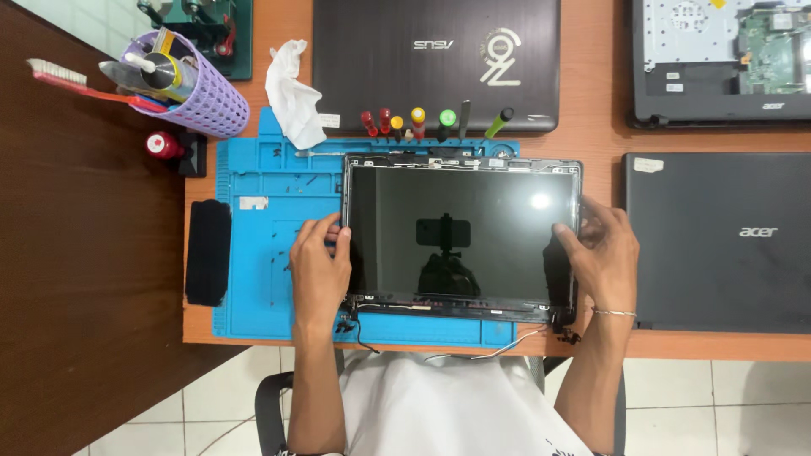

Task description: The person uses a screwdriver to remove screws from the bezel and hinge of a laptop screen, handles the small screws by hand, and then lifts the screen panel from the assembly.

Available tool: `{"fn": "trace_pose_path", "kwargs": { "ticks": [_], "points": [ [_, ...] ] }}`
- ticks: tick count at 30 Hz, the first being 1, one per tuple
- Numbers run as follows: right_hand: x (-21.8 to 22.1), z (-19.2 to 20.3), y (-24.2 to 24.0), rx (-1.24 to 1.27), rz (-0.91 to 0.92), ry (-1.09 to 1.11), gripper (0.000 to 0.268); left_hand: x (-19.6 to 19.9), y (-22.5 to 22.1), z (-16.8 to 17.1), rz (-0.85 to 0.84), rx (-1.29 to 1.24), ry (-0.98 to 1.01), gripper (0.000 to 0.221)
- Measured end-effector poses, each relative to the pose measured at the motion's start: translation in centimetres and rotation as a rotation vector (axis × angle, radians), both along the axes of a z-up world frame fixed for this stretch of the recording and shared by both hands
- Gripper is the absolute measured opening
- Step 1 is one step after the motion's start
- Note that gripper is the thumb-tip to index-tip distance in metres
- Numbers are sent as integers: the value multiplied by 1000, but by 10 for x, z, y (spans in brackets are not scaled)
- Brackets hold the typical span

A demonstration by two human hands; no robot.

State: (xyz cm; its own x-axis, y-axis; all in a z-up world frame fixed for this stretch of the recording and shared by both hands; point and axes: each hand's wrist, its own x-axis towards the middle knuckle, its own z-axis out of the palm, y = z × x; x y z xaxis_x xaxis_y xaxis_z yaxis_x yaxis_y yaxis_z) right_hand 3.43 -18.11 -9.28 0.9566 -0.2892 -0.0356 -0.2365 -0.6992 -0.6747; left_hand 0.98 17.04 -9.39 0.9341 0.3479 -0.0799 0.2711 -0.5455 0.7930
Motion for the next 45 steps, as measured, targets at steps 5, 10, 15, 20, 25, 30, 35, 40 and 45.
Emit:
{"fn": "trace_pose_path", "kwargs": {
  "ticks": [5, 10, 15, 20, 25, 30, 35, 40, 45],
  "points": [
    [-1, -3, 0, 14, -1, -24, 55, -1, -2, -8, 16, 9, -82, 26],
    [1, -3, 4, 58, 23, -59, 51, -3, 3, -12, 40, 26, -95, 25],
    [6, -4, 14, 118, 32, -58, 51, -4, 10, -11, 79, 33, -110, 25],
    [10, -5, 17, 117, 63, -85, 53, -2, 13, -12, 94, 42, -88, 25],
    [11, -5, 17, 64, 33, -30, 57, -2, 14, -16, 83, 27, -107, 25],
    [11, -2, 19, 53, 43, -29, 61, -3, 15, -14, 69, 32, -142, 26],
    [2, 11, 30, -78, 89, -154, 58, -8, 13, -5, 48, 111, -292, 17],
    [-3, 25, 52, 38, 168, -256, 36, -15, 14, 3, 70, 57, -224, 22],
    [-7, 29, 80, 155, 182, -190, 13, -24, 15, -1, 101, -75, -309, 15]
  ]
}}
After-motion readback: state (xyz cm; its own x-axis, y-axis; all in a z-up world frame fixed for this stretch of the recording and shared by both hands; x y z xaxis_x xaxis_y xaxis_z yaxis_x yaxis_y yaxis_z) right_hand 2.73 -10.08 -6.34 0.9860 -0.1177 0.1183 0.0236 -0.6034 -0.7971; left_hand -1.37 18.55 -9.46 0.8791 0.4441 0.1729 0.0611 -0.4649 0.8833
